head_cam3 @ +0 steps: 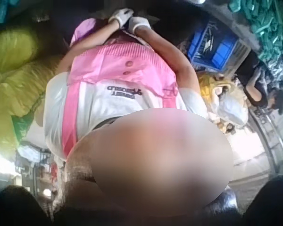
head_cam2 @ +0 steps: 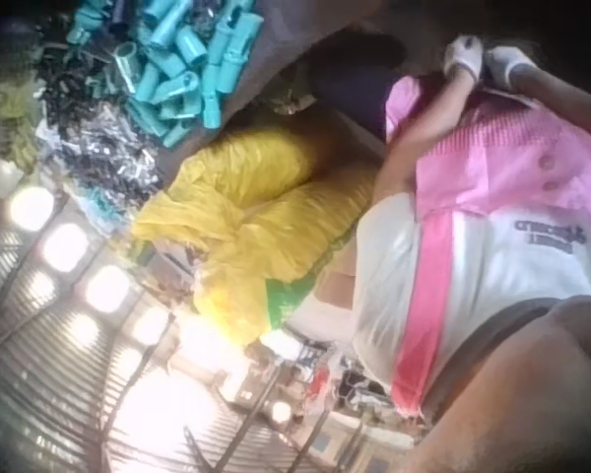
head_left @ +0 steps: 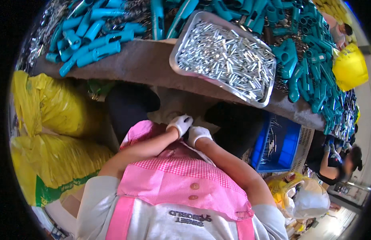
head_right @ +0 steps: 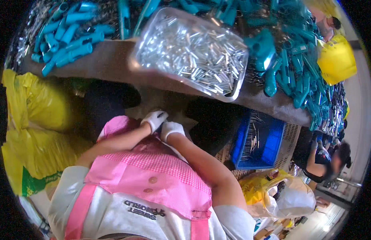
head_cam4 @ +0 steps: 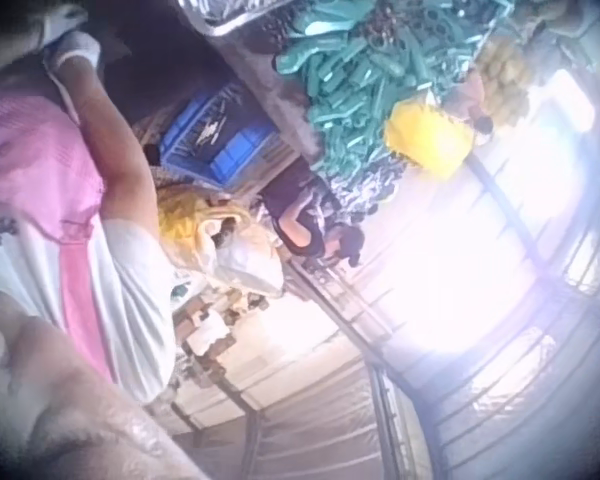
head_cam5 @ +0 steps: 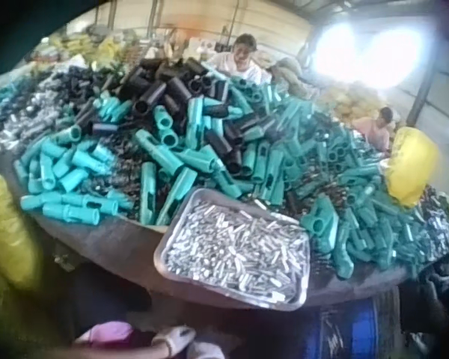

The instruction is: Assembling metal components into teal plastic housings at an industrial workstation.

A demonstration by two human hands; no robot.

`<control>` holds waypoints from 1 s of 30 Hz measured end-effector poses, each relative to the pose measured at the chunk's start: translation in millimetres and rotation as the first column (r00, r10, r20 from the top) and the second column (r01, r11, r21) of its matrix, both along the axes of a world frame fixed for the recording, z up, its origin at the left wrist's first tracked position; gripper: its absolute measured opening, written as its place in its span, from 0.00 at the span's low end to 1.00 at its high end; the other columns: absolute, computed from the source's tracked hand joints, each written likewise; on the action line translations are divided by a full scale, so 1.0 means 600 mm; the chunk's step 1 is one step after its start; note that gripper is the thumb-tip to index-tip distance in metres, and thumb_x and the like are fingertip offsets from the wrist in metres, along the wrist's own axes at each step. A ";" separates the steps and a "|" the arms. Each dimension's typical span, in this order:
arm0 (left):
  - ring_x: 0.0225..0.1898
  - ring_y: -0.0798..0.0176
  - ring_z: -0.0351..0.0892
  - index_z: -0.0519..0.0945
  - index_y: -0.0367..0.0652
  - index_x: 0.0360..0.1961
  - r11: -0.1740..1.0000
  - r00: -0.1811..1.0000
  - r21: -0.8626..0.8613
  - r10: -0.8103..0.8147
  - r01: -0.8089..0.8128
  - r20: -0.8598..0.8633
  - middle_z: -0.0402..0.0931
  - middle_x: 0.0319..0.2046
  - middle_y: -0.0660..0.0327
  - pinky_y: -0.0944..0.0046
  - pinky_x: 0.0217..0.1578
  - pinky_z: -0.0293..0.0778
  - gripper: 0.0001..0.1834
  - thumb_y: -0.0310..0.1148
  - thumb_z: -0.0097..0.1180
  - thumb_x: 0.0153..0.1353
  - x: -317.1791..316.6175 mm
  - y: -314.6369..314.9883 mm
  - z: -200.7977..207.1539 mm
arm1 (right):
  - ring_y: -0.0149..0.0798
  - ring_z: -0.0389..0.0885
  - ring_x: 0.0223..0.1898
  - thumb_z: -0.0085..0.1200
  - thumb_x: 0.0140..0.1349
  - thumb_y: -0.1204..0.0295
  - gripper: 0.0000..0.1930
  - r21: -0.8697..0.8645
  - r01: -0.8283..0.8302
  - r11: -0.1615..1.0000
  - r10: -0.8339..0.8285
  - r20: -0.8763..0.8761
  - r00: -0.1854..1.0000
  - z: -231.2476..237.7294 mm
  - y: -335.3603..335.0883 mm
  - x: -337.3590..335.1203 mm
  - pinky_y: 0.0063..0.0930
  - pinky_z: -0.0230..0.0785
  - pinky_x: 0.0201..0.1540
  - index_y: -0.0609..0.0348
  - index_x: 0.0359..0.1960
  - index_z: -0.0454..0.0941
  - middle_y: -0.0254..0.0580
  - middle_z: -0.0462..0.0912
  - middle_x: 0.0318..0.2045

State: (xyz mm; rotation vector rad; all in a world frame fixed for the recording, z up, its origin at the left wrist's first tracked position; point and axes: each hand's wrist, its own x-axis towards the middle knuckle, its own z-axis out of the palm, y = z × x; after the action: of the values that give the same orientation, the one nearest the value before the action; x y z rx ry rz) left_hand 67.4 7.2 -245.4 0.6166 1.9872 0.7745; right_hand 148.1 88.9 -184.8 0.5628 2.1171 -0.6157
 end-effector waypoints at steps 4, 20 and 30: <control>0.39 0.42 0.76 0.80 0.48 0.37 0.988 0.958 -0.086 0.104 -0.131 -0.268 0.78 0.34 0.49 0.47 0.40 0.71 0.20 0.49 0.41 0.60 0.025 0.012 -0.040 | 0.49 0.79 0.43 0.46 0.56 0.62 0.15 0.015 -0.035 0.999 0.036 -0.051 0.998 -0.019 0.006 0.010 0.38 0.71 0.44 0.54 0.38 0.82 0.50 0.81 0.40; 0.38 0.41 0.75 0.78 0.47 0.38 0.996 0.981 -0.072 0.034 -0.049 -0.190 0.77 0.35 0.47 0.46 0.39 0.69 0.19 0.48 0.39 0.62 0.009 0.001 -0.052 | 0.49 0.81 0.41 0.46 0.56 0.63 0.14 -0.038 -0.042 0.998 0.034 -0.190 0.981 -0.044 0.013 0.013 0.39 0.73 0.43 0.55 0.35 0.82 0.50 0.82 0.37; 0.35 0.47 0.77 0.78 0.44 0.37 0.992 0.999 0.114 -0.048 0.050 -0.018 0.78 0.34 0.50 0.56 0.41 0.71 0.17 0.44 0.43 0.63 0.007 0.002 -0.082 | 0.50 0.80 0.41 0.48 0.55 0.62 0.14 -0.062 0.061 0.996 -0.073 -0.219 0.973 -0.036 0.005 0.031 0.39 0.72 0.43 0.54 0.36 0.82 0.51 0.81 0.38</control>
State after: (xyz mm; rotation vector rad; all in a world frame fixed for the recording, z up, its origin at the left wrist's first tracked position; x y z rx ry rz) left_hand 71.6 8.5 -294.7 0.7380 1.9442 0.8601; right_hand 166.7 91.9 -206.1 0.5584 2.2880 -0.8042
